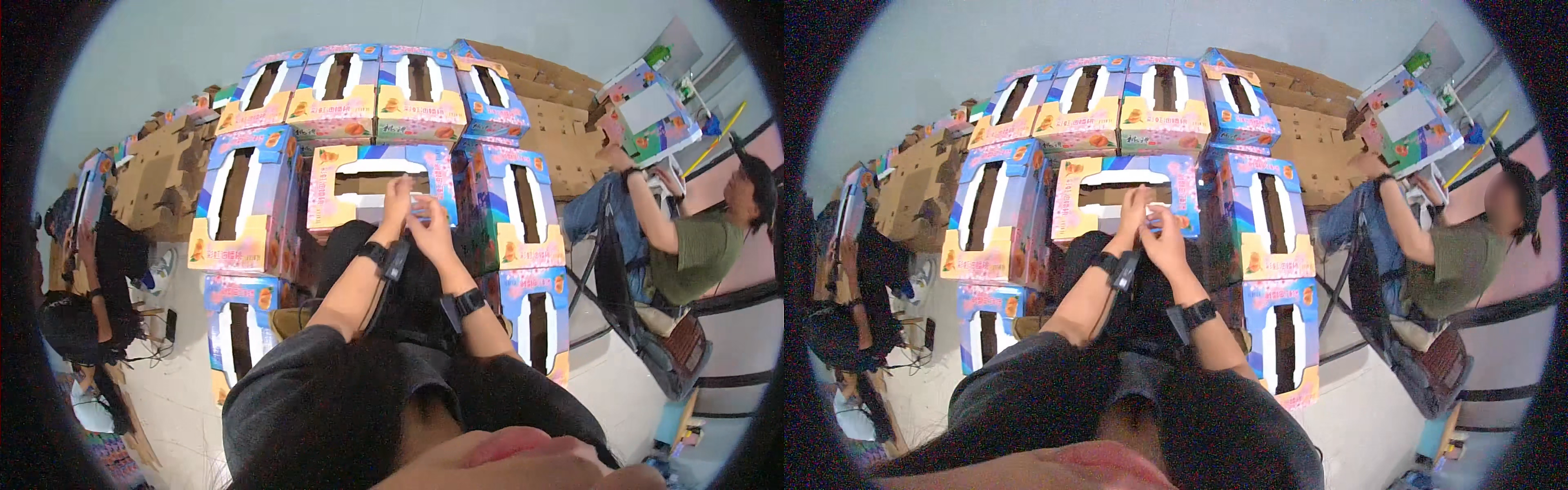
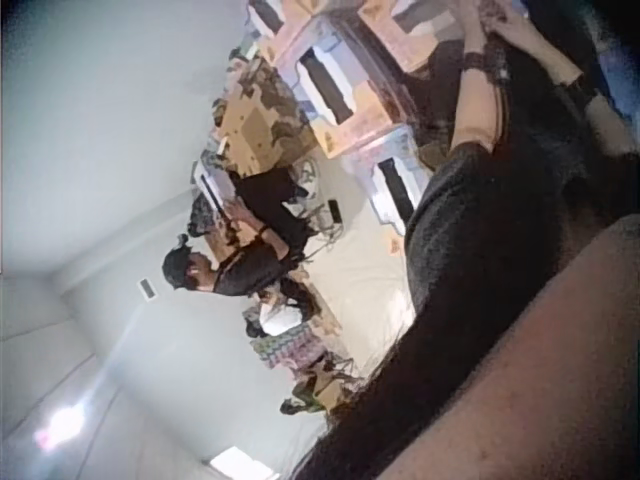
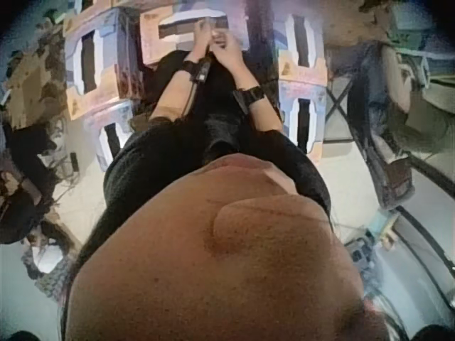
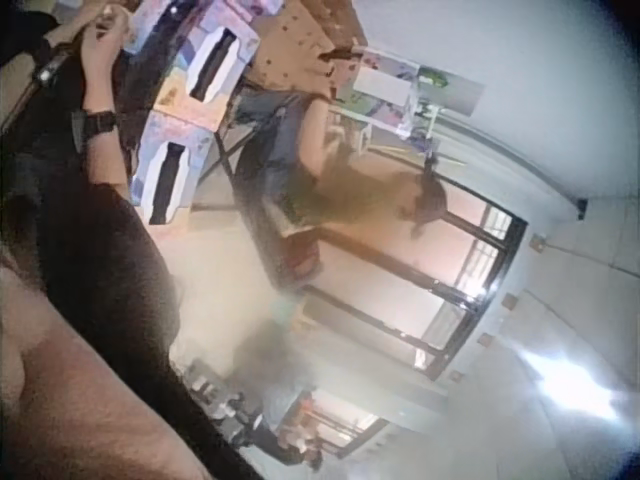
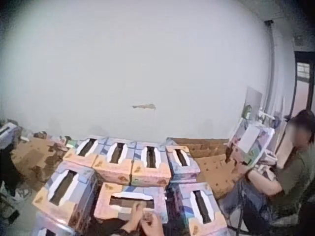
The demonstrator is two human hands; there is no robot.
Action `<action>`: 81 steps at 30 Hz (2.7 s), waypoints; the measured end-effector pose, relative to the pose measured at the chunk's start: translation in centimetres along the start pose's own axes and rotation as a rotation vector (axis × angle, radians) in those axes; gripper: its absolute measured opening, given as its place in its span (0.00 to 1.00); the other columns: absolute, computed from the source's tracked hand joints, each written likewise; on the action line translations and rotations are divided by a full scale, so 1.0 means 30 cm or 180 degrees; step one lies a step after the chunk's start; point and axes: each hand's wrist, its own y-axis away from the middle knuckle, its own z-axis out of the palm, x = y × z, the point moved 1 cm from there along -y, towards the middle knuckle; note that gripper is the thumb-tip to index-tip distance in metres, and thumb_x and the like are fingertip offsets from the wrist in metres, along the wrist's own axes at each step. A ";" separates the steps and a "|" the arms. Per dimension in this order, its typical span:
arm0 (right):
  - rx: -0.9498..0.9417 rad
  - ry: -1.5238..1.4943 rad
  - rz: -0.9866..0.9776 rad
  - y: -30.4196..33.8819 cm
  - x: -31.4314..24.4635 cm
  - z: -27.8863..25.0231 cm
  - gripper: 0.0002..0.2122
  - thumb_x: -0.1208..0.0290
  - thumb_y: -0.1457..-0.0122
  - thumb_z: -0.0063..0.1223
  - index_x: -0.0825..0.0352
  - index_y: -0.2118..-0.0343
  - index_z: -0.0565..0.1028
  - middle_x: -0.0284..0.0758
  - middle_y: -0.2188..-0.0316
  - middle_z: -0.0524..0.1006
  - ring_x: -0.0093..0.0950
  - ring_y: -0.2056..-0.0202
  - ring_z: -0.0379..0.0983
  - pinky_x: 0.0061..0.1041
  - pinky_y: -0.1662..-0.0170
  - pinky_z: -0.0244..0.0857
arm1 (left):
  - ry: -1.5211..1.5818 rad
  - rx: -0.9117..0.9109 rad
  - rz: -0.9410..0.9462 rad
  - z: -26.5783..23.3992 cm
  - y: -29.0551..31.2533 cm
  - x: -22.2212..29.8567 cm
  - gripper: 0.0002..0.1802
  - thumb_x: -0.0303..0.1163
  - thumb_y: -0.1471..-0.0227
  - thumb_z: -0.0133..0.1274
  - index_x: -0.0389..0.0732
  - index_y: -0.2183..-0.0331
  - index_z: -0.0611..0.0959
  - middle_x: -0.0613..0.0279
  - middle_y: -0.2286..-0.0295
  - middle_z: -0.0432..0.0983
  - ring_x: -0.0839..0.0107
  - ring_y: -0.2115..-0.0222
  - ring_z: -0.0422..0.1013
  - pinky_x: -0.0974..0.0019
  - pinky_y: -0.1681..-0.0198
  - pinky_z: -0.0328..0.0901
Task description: Folding flat cardboard into boxes for fruit packaging.
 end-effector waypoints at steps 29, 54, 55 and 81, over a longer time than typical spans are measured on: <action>-0.0433 0.4099 -0.1453 -0.918 0.343 0.092 0.43 0.71 0.60 0.60 0.55 0.39 0.49 0.44 0.42 0.55 0.39 0.41 0.51 0.44 0.42 0.49 | 0.1843 0.0354 -0.1761 -0.034 -0.098 0.258 0.21 0.44 0.47 0.40 0.43 0.55 0.70 0.64 0.60 0.71 0.74 0.59 0.67 0.70 0.55 0.57; -0.0417 0.3376 -0.2342 -0.654 -0.062 -0.310 0.33 0.74 0.66 0.60 0.65 0.50 0.65 0.40 0.61 0.67 0.41 0.58 0.64 0.36 0.53 0.59 | -0.0033 0.1006 0.0860 -0.014 -0.065 0.314 0.22 0.39 0.41 0.37 0.34 0.51 0.61 0.51 0.55 0.63 0.65 0.55 0.62 0.63 0.48 0.54; -0.0444 0.3405 -0.2210 -0.598 -0.097 -0.343 0.32 0.74 0.64 0.59 0.64 0.49 0.64 0.41 0.60 0.67 0.41 0.57 0.64 0.36 0.52 0.58 | -0.0327 0.0754 0.1306 -0.019 -0.043 0.329 0.21 0.37 0.41 0.34 0.33 0.51 0.60 0.50 0.54 0.62 0.63 0.52 0.61 0.62 0.46 0.52; -0.1038 0.4125 -0.0567 0.081 0.155 -0.904 0.39 0.76 0.73 0.66 0.59 0.50 0.63 0.36 0.57 0.67 0.38 0.55 0.63 0.35 0.51 0.58 | -0.0833 -0.1386 0.0076 0.070 0.175 0.103 0.25 0.44 0.39 0.34 0.31 0.66 0.77 0.57 0.72 0.77 0.71 0.68 0.72 0.69 0.59 0.64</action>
